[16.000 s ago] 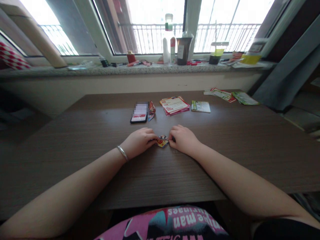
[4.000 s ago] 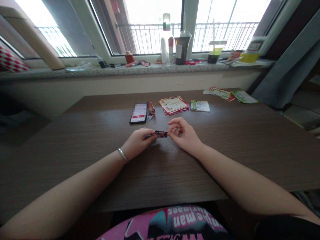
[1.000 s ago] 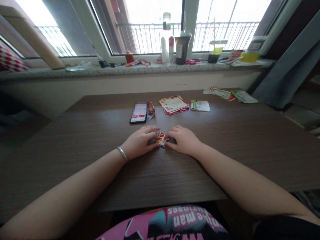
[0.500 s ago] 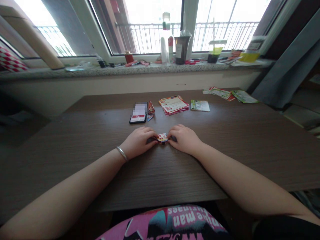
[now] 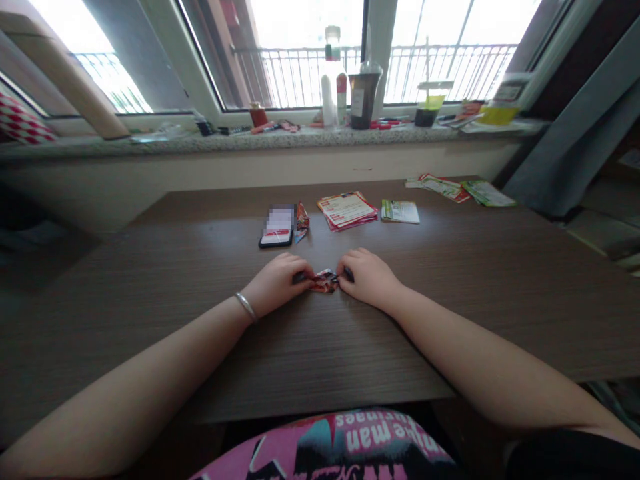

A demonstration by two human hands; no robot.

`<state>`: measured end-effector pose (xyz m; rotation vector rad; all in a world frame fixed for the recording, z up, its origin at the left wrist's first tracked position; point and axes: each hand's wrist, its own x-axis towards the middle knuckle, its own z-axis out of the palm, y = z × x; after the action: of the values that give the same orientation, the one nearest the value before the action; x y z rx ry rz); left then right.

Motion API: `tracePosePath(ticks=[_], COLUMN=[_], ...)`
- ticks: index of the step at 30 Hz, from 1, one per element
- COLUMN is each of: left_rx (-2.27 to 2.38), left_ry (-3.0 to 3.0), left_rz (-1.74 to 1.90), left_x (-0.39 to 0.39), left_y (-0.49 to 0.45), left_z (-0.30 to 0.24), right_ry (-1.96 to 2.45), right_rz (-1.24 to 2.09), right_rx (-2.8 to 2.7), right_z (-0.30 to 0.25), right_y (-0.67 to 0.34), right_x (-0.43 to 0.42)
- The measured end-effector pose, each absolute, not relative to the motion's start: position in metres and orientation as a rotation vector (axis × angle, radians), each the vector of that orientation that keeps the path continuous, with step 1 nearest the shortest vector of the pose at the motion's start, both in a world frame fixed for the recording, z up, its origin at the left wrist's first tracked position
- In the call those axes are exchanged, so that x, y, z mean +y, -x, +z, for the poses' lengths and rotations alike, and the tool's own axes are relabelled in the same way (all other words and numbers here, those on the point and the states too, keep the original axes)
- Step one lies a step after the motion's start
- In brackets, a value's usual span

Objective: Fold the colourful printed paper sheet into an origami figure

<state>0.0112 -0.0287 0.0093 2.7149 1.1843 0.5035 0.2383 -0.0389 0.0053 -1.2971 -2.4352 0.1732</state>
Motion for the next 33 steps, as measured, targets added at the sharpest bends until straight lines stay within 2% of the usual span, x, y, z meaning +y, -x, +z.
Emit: tracePosePath(ticks=[9,16,33], left_rx=[1.219,1.14,1.35], left_ry=[-2.598,-2.717,-2.933], left_rz=[0.522,0.534,0.2], left_x=[-0.03,-0.031,-0.044], left_y=[-0.013,-0.014,-0.015], left_z=[0.011,0.008,0.028], right_ry=[1.113,1.162,1.324], right_rz=[0.301,0.369,0.058], right_rx=[-2.386,-2.345,-2.549], right_z=[-0.004,0.0,0.013], right_y=[-0.241,-0.239,-0.237], right_x=[-0.031,-0.032,-0.041])
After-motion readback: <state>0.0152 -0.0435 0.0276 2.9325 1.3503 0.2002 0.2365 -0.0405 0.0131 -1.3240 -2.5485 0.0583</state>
